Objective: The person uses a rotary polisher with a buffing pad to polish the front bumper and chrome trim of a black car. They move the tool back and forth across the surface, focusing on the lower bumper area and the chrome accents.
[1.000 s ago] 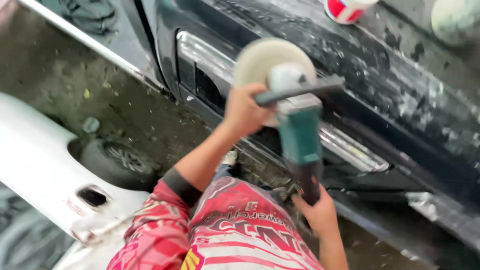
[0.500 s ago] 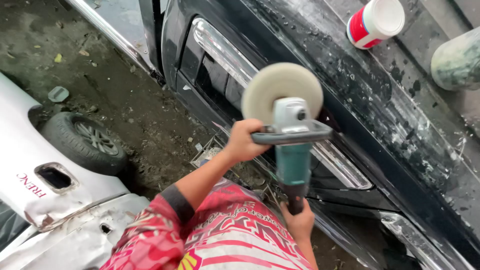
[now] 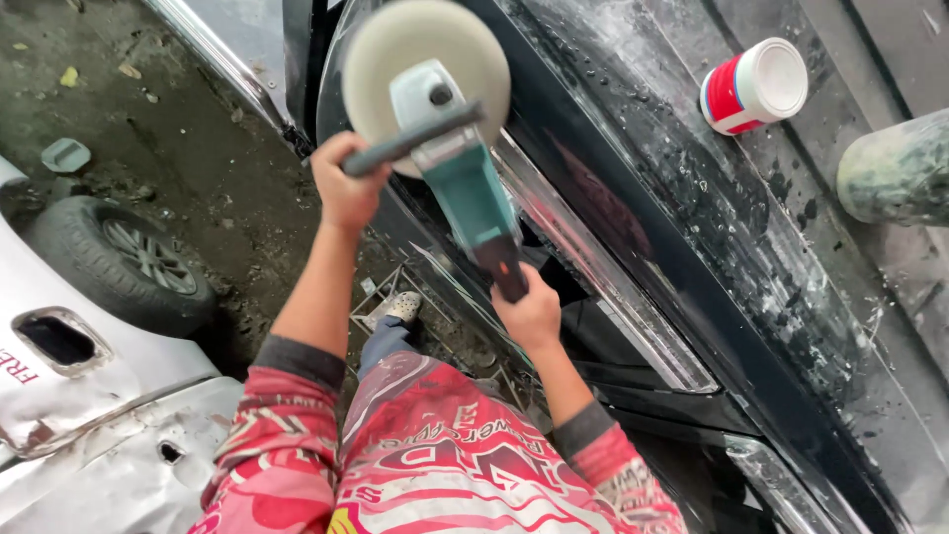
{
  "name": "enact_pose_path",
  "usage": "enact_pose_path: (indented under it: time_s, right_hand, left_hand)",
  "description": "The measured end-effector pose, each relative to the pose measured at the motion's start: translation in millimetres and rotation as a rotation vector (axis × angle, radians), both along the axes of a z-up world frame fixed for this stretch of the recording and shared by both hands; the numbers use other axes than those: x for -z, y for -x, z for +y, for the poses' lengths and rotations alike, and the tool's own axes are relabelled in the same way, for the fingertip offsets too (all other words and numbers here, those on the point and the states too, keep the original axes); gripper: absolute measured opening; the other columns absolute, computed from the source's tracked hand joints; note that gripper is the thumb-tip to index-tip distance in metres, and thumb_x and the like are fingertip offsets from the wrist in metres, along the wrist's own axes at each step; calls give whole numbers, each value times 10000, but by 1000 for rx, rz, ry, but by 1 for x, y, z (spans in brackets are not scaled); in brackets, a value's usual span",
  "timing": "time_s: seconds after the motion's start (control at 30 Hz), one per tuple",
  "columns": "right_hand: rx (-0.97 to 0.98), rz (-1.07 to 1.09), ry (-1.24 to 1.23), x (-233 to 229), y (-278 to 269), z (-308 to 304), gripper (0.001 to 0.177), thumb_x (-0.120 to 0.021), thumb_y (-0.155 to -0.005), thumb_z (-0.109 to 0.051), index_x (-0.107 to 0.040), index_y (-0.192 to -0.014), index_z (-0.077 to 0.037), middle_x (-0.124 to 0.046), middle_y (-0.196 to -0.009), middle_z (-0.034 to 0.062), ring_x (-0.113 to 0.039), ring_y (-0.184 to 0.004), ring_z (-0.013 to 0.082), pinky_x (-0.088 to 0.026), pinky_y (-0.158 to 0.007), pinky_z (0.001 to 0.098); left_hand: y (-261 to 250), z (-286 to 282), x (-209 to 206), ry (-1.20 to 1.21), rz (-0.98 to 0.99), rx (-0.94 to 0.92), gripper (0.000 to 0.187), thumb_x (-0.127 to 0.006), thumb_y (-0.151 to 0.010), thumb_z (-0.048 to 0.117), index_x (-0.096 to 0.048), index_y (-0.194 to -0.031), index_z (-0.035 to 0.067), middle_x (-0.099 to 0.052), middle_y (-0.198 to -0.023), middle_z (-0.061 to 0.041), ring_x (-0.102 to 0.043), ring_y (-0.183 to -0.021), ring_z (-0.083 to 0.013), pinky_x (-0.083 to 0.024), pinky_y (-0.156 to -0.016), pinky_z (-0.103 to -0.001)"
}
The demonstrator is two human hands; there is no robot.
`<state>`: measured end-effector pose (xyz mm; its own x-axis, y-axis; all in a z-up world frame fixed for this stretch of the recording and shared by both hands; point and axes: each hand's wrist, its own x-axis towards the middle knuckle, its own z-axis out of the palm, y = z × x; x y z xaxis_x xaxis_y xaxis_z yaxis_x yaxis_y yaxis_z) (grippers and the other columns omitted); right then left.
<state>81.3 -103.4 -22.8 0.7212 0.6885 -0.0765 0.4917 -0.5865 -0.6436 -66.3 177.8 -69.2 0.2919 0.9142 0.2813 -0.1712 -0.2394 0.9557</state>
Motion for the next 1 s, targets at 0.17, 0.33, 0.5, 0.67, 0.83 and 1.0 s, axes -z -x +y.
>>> enact_pose_path:
  time_s: [0.17, 0.33, 0.5, 0.67, 0.83, 1.0]
  right_hand:
    - [-56, -24, 42, -10, -11, 57, 460, -812, -766, -356, -712, -1165, -152, -753, -938, 179, -734, -915, 380, -578, -772, 439]
    - [-123, -27, 63, -8, -22, 84, 483, -798, -771, -382, -687, -1184, -156, -753, -951, 170, -730, -914, 379, -573, -780, 454]
    - [-170, -106, 91, -2, -28, 63, 467, -811, -768, -386, -693, -1169, -177, -754, -961, 155, -717, -912, 388, -566, -764, 475]
    - [-156, -186, 89, 15, -35, 2, 436, -816, -775, -365, -698, -1151, -179, -752, -966, 140, -712, -895, 388, -562, -748, 482]
    - [-138, -275, 22, 33, -28, -82, 420, -822, -761, -285, -693, -1138, -153, -747, -1001, 132, -714, -890, 384, -570, -740, 471]
    - [-32, -266, 66, 42, -10, -145, 496, -844, -703, -272, -694, -1153, -127, -743, -994, 149, -714, -863, 382, -577, -738, 450]
  left_hand:
    - [3, 57, 17, -138, 59, -155, 225, -836, -760, -3, -618, -812, 16, -572, -777, -2, -539, -760, -105, -446, -692, -299]
    - [13, 77, 26, 45, -64, -172, 210, -832, -849, 24, -633, -784, 27, -567, -761, 16, -505, -744, -103, -413, -690, -302]
    - [22, 44, 29, -14, -3, -163, 185, -811, -875, 48, -636, -819, 30, -594, -813, 13, -541, -781, -99, -438, -715, -291]
    - [28, -19, 24, 172, -2, 96, 96, -759, -880, 60, -670, -845, 55, -621, -884, -4, -581, -815, -121, -465, -723, -290]
    - [33, -81, 20, 127, 44, 370, 105, -770, -776, 42, -692, -845, 55, -641, -981, -42, -612, -967, -170, -499, -876, -313]
    - [23, -129, 40, 135, 78, 445, 283, -858, -691, 39, -600, -806, 36, -603, -930, -29, -580, -911, -177, -484, -851, -299]
